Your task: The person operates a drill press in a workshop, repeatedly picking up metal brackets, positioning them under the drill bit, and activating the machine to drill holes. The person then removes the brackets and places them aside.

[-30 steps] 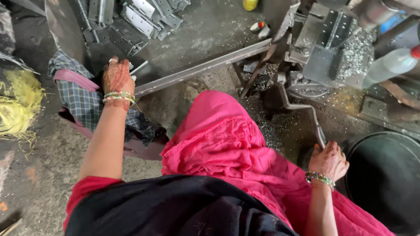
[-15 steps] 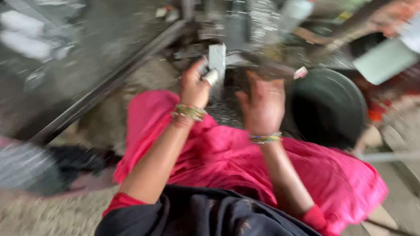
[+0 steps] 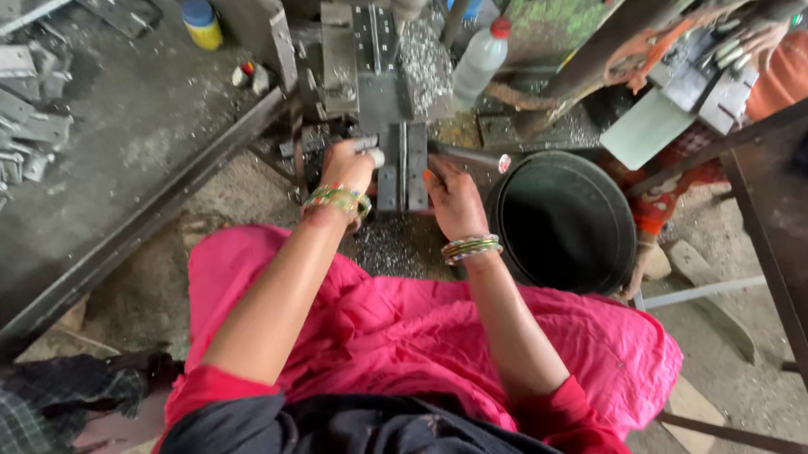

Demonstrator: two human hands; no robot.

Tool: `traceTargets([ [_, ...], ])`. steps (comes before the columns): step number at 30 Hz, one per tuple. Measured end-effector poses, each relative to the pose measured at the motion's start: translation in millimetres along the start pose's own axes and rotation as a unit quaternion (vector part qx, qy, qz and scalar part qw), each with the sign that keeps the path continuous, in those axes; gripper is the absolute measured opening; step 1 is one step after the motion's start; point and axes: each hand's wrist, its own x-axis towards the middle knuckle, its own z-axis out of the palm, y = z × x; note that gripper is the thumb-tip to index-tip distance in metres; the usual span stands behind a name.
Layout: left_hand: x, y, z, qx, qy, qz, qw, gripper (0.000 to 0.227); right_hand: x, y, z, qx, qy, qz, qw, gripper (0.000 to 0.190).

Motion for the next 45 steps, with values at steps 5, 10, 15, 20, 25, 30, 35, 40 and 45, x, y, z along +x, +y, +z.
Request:
traceTargets([
  [5,66,16,29,0.29,0.146,0.184,0.928,0.033,27,-57,-33,-0.376,0.127,-0.137,0.908,0.048],
  [10,34,36,39,0.563,0.034,0.117,0.817,0.034,9,-39,-30,-0.551,-0.003,0.012,0.834,0.018],
  [15,31,60,33,0.619,-0.119,0.023,0.776,0.03,-27,36,3,-0.537,-0.033,0.076,0.84,0.019],
  [20,50,39,25,0.584,-0.031,0.112,0.804,0.046,-78,122,53,-0.391,-0.079,0.153,0.904,0.03],
  [25,35,57,17,0.651,-0.052,0.118,0.748,0.04,-77,118,48,-0.382,-0.106,0.212,0.893,0.028],
  [30,40,88,18,0.7,-0.074,0.11,0.702,0.035,-55,85,16,-0.448,-0.06,0.099,0.887,0.023],
  [35,41,69,27,0.651,0.021,0.159,0.742,0.032,-65,95,36,-0.395,-0.031,0.106,0.912,0.023],
  [40,39,80,18,0.693,-0.029,0.129,0.708,0.028,-53,71,13,-0.385,-0.091,0.138,0.908,0.022],
  [45,39,84,27,0.727,-0.053,0.125,0.673,0.028,-56,99,32,-0.379,-0.071,0.133,0.913,0.021],
])
